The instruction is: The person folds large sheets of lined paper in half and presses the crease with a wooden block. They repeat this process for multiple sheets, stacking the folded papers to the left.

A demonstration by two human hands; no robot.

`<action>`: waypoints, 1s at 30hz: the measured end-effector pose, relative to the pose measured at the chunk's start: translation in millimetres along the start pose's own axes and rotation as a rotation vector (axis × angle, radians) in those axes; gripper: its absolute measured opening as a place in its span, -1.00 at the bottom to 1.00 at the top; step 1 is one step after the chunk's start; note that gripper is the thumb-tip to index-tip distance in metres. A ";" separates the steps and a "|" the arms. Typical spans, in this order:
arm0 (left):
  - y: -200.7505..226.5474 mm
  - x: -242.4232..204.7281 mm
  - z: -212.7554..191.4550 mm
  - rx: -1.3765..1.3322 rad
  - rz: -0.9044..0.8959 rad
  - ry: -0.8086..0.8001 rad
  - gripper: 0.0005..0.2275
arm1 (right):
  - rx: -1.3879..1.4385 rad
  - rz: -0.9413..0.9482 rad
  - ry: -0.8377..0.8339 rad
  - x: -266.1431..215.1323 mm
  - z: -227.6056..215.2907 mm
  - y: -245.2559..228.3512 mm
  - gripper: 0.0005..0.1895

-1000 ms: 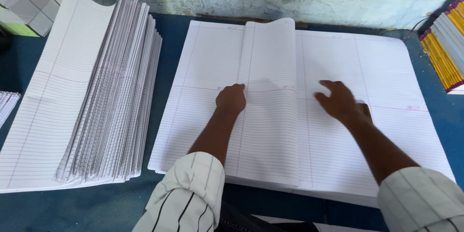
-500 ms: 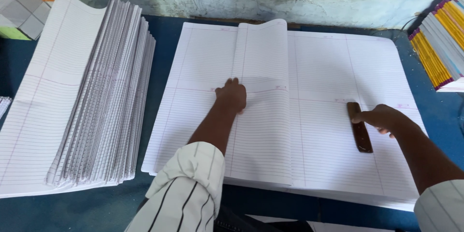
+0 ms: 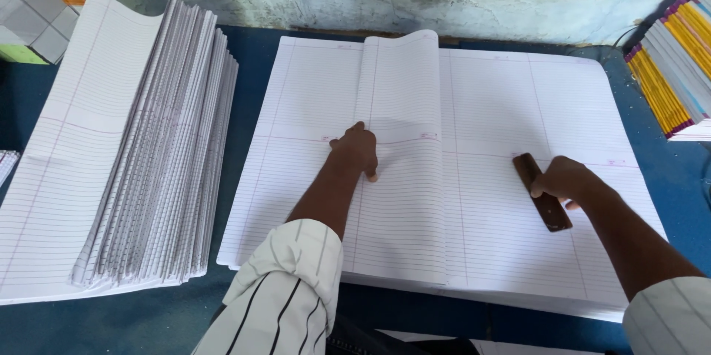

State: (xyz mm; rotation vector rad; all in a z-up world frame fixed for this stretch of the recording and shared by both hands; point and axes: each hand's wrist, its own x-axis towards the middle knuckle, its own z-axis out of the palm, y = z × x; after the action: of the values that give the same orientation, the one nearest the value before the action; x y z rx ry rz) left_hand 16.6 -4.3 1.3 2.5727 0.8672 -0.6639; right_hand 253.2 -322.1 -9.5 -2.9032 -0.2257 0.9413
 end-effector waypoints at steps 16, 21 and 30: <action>-3.5 -9.2 -1.8 -0.004 0.029 0.090 -0.27 | -0.006 -0.864 0.304 -96.5 19.0 -114.1 -0.48; -0.9 -5.3 -1.9 0.007 0.018 0.097 -0.17 | -0.008 -0.910 0.166 -105.1 31.8 -118.8 -0.51; 5.9 -1.4 2.5 -0.029 -0.020 0.073 0.06 | 0.039 -0.690 0.151 -106.4 63.3 -99.0 -0.51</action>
State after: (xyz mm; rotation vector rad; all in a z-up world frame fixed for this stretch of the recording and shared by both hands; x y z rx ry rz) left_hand 18.6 -10.5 1.0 2.5802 0.9198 -0.5620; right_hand 119.5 -240.0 12.8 -2.5240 -1.0838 0.5865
